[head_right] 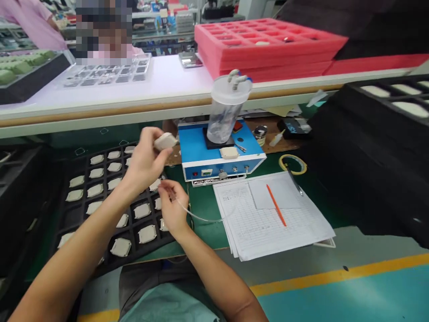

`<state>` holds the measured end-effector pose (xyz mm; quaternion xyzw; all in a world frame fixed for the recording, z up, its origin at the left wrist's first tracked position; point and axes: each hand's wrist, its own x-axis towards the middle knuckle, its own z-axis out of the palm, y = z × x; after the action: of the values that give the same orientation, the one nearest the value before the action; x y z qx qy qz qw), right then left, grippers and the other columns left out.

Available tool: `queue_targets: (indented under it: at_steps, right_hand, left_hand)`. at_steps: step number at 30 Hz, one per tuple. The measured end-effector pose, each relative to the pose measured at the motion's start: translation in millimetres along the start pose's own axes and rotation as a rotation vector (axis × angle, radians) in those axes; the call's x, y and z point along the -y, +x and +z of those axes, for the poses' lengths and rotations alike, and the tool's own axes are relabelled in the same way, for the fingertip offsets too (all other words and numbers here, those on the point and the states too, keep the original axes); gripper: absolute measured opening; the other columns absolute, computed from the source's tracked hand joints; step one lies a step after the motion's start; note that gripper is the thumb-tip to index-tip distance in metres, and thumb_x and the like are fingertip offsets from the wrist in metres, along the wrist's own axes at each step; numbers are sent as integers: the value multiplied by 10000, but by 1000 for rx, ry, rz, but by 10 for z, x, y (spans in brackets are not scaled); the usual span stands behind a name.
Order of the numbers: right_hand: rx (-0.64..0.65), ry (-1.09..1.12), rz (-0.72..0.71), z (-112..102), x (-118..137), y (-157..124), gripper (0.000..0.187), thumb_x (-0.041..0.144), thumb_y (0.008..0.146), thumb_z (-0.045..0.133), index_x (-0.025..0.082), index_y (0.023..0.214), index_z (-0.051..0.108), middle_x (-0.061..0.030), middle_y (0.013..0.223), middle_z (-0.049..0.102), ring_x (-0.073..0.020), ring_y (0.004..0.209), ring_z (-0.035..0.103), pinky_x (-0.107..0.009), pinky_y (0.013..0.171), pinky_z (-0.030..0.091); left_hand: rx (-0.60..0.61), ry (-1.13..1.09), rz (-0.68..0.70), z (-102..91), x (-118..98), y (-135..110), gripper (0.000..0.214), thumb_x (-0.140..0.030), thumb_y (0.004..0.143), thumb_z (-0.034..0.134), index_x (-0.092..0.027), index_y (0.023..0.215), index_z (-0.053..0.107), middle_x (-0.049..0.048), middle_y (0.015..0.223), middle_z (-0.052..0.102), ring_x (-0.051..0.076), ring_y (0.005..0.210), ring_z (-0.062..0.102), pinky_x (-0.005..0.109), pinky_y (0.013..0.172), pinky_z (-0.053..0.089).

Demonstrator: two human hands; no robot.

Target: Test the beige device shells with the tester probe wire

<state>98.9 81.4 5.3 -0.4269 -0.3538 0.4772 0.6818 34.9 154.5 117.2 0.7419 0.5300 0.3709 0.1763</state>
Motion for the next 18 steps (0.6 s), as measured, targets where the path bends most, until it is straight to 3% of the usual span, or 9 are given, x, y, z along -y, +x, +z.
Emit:
queue_targets:
  at_steps: [4,6,8,11,18]
  right_hand:
    - [-41,17,53,-19,55,-49,226,353,798,773,199,945,696,-41,853,755,-174,784,730,-320,763,624]
    - [-18,21,73,-16,60,-95,214,338,788,786,202,930,700,-35,848,755,-172,778,733,-317,757,623]
    - [21,10,71,-9,56,-149,196,328,793,785,207,923,702,-32,844,759,-171,772,735,-312,749,625]
    - [90,-63,46,-5,44,-218,168,335,822,770,216,920,703,-36,841,768,-174,761,735,-310,726,628]
    - [136,-164,-13,-34,3,-246,144,339,864,745,221,938,709,-36,881,772,-179,793,742,-317,754,630]
  left_hand:
    - [-185,-633,-432,-185,396,-929,469,-324,780,801,-230,1162,546,38,969,702,199,897,700,316,809,543]
    - [-239,-853,-622,-149,532,-1300,507,-372,730,865,-220,1140,609,51,974,733,198,907,721,316,834,561]
    - [-263,-1000,-707,-79,595,-1516,433,-384,716,892,-206,1046,677,69,1019,751,192,925,728,321,868,575]
    - [-274,-1104,-694,-8,599,-1601,323,-346,720,910,-215,957,733,53,1025,755,174,942,716,332,916,590]
    - [-248,-1095,-643,5,592,-1574,258,-324,731,909,-243,928,762,21,924,736,164,915,693,343,935,595]
